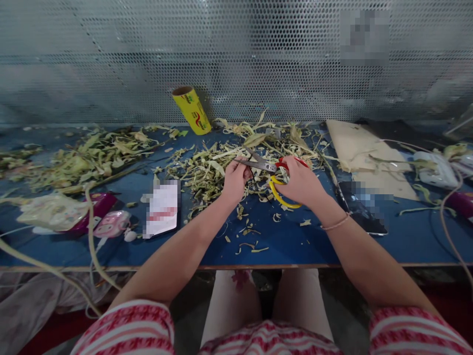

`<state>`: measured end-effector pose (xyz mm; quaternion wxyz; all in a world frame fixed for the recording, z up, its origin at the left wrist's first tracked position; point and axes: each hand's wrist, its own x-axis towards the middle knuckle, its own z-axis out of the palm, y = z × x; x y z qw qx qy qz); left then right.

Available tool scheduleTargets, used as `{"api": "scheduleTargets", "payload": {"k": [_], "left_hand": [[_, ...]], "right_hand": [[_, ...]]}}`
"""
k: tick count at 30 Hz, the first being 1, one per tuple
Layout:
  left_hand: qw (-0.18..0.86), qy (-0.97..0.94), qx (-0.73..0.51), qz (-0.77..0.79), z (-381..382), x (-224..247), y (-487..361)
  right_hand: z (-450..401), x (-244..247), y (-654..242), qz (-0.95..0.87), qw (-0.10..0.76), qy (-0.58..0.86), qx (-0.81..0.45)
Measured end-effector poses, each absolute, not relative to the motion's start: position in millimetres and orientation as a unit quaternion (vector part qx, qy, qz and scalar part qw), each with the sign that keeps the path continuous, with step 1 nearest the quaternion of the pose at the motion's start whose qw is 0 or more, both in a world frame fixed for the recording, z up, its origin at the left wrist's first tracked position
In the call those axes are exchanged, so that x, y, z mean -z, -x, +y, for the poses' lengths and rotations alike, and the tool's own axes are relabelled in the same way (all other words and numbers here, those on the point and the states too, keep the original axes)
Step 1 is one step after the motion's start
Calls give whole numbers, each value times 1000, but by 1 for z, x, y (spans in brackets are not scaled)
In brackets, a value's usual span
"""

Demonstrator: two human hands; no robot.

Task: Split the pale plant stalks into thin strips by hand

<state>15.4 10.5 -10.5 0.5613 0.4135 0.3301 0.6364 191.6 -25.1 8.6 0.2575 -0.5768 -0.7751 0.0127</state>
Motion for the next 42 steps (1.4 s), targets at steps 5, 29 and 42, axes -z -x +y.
{"api": "scheduleTargets", "payload": {"k": [5, 29, 42], "left_hand": [[556, -420, -643, 319, 11, 12, -15], [575, -382, -635, 346, 13, 12, -16], [549, -397, -638, 366, 13, 12, -15]], "right_hand": [[-27, -11, -191, -776, 217, 592, -18], [-25, -15, -191, -778, 160, 607, -11], [-25, -11, -192, -747, 241, 617, -46]]}}
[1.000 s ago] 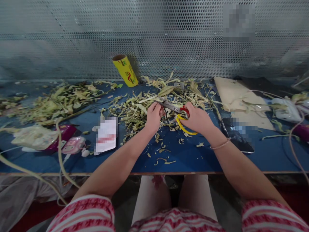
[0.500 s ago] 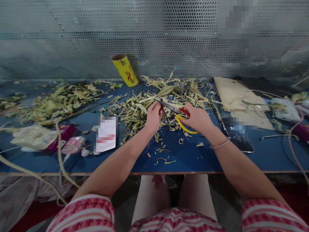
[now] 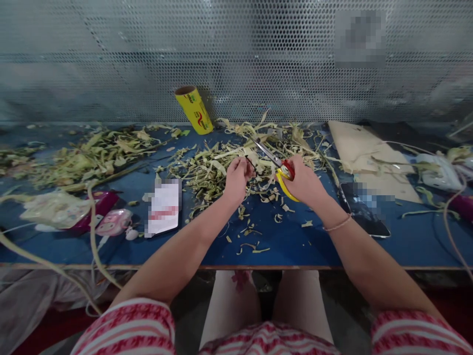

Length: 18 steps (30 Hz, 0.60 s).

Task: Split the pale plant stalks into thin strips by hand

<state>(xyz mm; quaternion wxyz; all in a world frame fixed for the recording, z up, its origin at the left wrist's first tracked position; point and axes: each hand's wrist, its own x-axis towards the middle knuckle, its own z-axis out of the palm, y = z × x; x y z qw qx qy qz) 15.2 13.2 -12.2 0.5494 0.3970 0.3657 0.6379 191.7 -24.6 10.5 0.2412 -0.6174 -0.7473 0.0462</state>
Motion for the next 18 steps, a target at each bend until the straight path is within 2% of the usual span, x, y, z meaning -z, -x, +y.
{"api": "scheduleTargets", "payload": {"k": [3, 8, 11, 18], "left_hand": [[523, -408, -639, 390, 18, 17, -14], [436, -438, -650, 442, 27, 27, -11], [409, -428, -655, 469, 27, 26, -9], [498, -339, -684, 411, 18, 14, -12]], "right_hand": [[-25, -8, -194, -750, 261, 608, -16], [-27, -7, -193, -743, 230, 625, 61], [-26, -6, -191, -746, 226, 625, 50], [-30, -4, -181, -771, 219, 592, -80]]}}
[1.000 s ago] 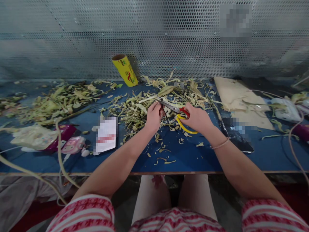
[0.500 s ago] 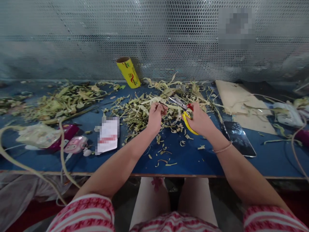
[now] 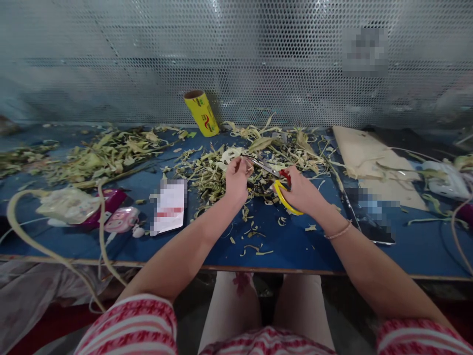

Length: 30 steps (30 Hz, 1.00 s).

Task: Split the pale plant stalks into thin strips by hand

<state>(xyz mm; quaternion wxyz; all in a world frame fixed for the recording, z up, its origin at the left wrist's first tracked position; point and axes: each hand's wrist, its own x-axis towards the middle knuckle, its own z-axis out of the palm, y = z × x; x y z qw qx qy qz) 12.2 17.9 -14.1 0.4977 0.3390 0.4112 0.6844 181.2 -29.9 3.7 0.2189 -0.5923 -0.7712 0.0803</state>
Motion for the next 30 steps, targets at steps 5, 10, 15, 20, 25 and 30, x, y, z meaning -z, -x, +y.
{"api": "scheduleTargets", "payload": {"k": [5, 10, 15, 20, 25, 30], "left_hand": [[479, -324, -714, 394, 19, 13, -11], [469, -332, -720, 389, 19, 12, -9], [473, -334, -719, 383, 17, 12, -12], [480, -361, -699, 388, 16, 14, -14], [487, -386, -683, 385, 13, 14, -17], [480, -427, -662, 386, 13, 18, -17]], "right_hand": [[-34, -5, -178, -796, 206, 562, -83], [-36, -8, -176, -798, 179, 564, -110], [-35, -8, -175, -795, 173, 567, -130], [-35, -8, -176, -789, 186, 563, -160], [-35, -9, -175, -777, 210, 567, -173], [-34, -8, -175, -774, 220, 570, -169]]}}
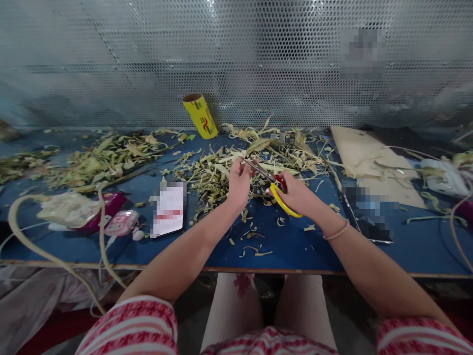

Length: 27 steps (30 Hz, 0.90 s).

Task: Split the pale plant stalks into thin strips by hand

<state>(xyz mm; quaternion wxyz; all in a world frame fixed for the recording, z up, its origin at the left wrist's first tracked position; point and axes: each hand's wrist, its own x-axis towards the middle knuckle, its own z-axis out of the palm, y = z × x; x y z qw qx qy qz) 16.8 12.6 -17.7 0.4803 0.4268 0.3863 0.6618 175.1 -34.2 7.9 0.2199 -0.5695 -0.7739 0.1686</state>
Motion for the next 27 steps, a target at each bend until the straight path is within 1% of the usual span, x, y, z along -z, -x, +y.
{"api": "scheduleTargets", "payload": {"k": [6, 16, 22, 27], "left_hand": [[466, -464, -656, 370, 9, 17, -18], [479, -476, -627, 388, 6, 13, -20], [449, -519, -612, 393, 2, 12, -21], [451, -512, -608, 406, 3, 14, -22]], "right_hand": [[-34, -8, -176, -775, 217, 574, -153], [-35, -8, -177, -777, 200, 593, -64], [-35, -10, -178, -771, 203, 602, -50], [-33, -9, -181, -772, 189, 606, -31]]}}
